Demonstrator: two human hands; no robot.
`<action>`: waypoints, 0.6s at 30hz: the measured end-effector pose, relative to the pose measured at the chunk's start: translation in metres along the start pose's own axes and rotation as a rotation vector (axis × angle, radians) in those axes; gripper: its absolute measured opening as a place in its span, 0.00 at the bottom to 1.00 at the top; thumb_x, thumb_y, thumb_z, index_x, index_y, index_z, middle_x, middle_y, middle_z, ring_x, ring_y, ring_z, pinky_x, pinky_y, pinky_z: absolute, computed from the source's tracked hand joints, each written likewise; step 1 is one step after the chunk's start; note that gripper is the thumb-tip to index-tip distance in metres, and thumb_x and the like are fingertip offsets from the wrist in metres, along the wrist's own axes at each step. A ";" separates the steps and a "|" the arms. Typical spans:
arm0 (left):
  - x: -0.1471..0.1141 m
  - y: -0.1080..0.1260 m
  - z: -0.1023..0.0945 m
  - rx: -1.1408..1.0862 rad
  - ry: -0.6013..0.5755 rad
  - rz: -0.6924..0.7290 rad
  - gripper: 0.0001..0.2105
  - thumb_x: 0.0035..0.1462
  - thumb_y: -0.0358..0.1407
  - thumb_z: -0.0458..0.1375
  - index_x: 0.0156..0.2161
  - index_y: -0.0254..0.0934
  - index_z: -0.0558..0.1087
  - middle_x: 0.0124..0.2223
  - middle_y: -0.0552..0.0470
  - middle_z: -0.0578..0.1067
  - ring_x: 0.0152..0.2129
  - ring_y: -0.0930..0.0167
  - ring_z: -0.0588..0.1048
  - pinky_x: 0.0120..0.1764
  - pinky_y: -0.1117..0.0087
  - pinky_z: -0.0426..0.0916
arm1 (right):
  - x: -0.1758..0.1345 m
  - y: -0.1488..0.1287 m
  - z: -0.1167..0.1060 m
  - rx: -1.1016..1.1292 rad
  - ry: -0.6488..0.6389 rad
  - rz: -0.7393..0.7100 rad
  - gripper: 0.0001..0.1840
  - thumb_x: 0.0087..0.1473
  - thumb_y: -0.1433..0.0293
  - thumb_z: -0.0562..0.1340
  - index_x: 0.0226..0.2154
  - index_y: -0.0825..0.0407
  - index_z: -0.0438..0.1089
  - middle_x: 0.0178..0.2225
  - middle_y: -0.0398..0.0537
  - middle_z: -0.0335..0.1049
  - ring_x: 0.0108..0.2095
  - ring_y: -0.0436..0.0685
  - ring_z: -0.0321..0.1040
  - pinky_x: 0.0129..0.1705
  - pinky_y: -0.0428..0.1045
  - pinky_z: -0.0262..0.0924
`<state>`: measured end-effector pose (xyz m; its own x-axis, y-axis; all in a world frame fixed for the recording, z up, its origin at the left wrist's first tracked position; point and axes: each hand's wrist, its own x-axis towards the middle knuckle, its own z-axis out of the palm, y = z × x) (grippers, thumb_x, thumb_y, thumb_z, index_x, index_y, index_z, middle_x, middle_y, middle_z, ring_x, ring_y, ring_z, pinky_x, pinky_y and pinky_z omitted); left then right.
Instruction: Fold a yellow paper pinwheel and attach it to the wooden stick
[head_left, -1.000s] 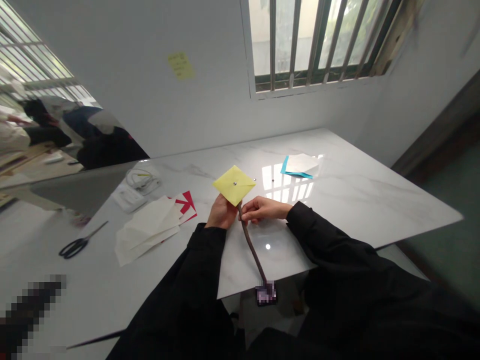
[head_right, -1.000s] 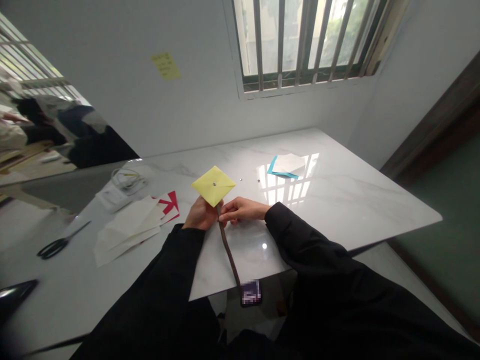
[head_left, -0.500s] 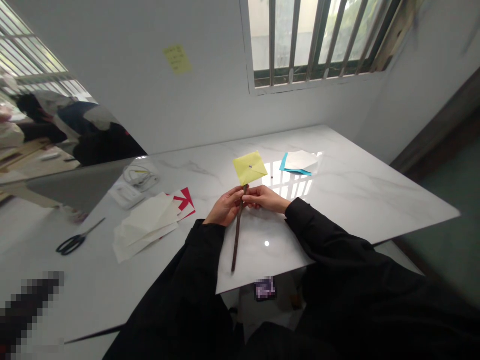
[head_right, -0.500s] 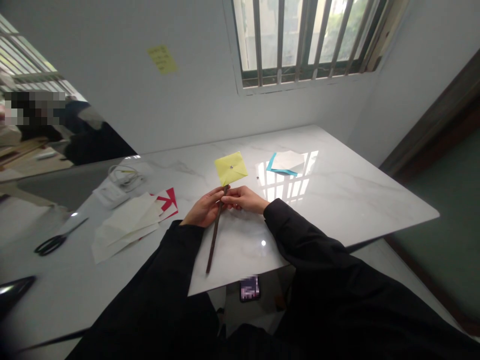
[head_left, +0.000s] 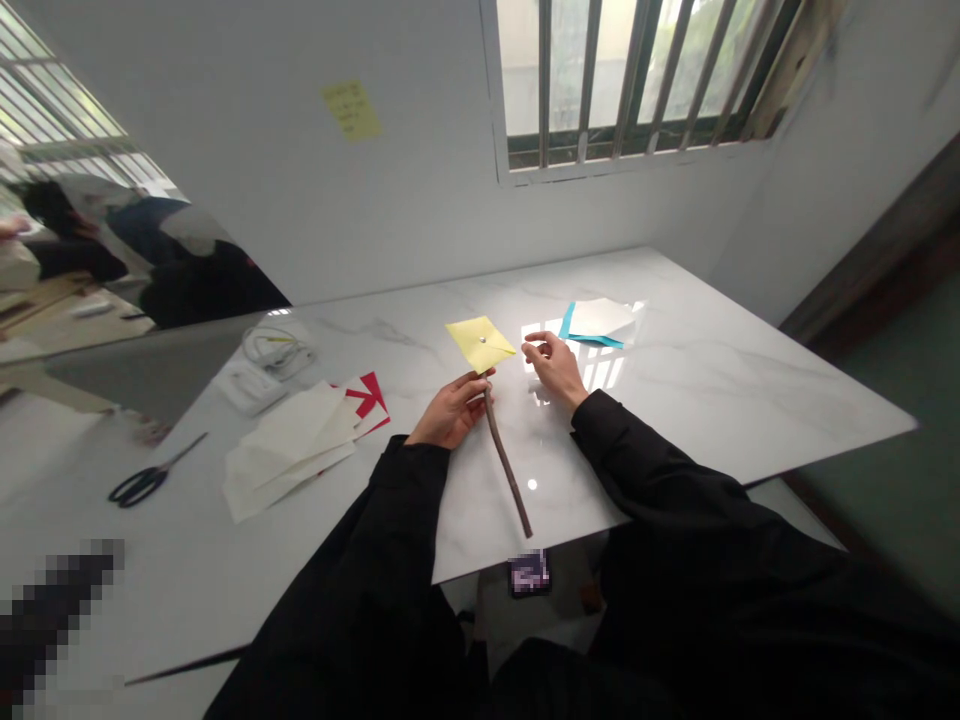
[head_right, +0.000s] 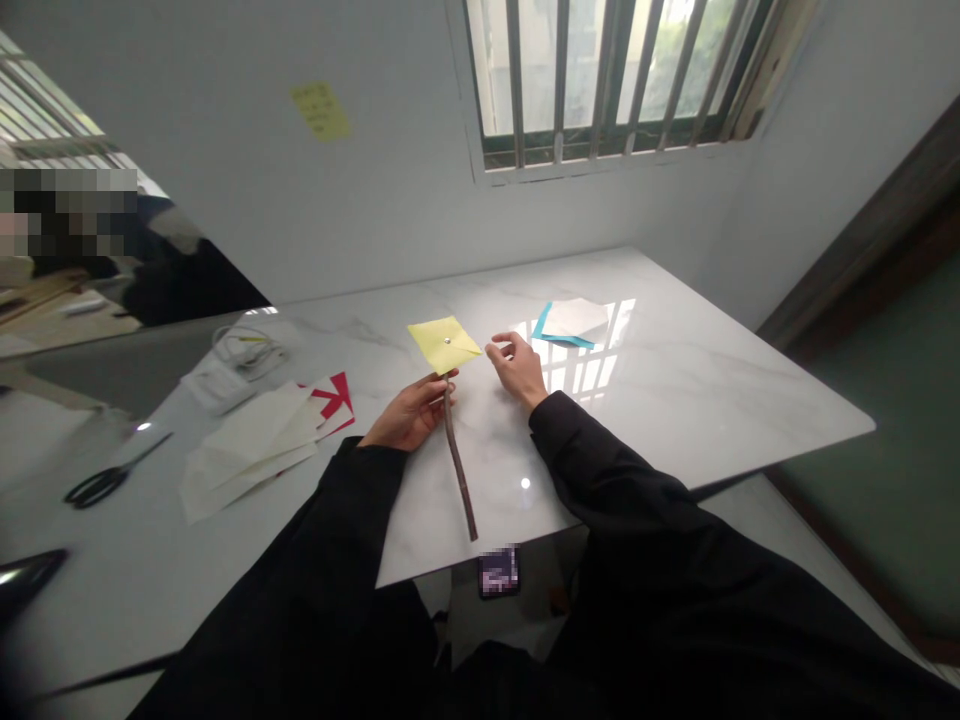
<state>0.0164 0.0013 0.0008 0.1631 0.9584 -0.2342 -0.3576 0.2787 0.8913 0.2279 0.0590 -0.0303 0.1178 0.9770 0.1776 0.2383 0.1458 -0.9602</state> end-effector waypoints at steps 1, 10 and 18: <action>0.000 0.000 0.000 0.014 -0.006 -0.008 0.16 0.53 0.27 0.74 0.48 0.32 0.82 0.36 0.51 0.81 0.28 0.77 0.79 0.35 0.78 0.76 | 0.000 0.000 0.001 0.018 -0.004 -0.009 0.25 0.61 0.51 0.64 0.53 0.50 0.76 0.40 0.48 0.80 0.34 0.57 0.74 0.44 0.54 0.71; 0.002 -0.001 -0.005 0.041 -0.034 -0.005 0.22 0.50 0.30 0.78 0.50 0.36 0.79 0.37 0.51 0.82 0.27 0.75 0.79 0.33 0.76 0.74 | -0.003 0.001 0.004 0.002 -0.180 -0.056 0.28 0.69 0.43 0.57 0.37 0.50 0.73 0.28 0.45 0.72 0.30 0.55 0.73 0.32 0.48 0.65; 0.005 -0.003 -0.009 0.057 -0.048 0.012 0.23 0.51 0.31 0.78 0.52 0.35 0.80 0.38 0.50 0.81 0.28 0.75 0.78 0.32 0.76 0.73 | 0.000 0.000 0.003 0.079 -0.103 0.045 0.27 0.69 0.46 0.60 0.54 0.50 0.74 0.36 0.46 0.79 0.27 0.51 0.70 0.31 0.46 0.64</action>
<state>0.0101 0.0061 -0.0064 0.2033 0.9573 -0.2056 -0.3074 0.2617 0.9149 0.2256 0.0599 -0.0312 0.0265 0.9930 0.1149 0.1577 0.1094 -0.9814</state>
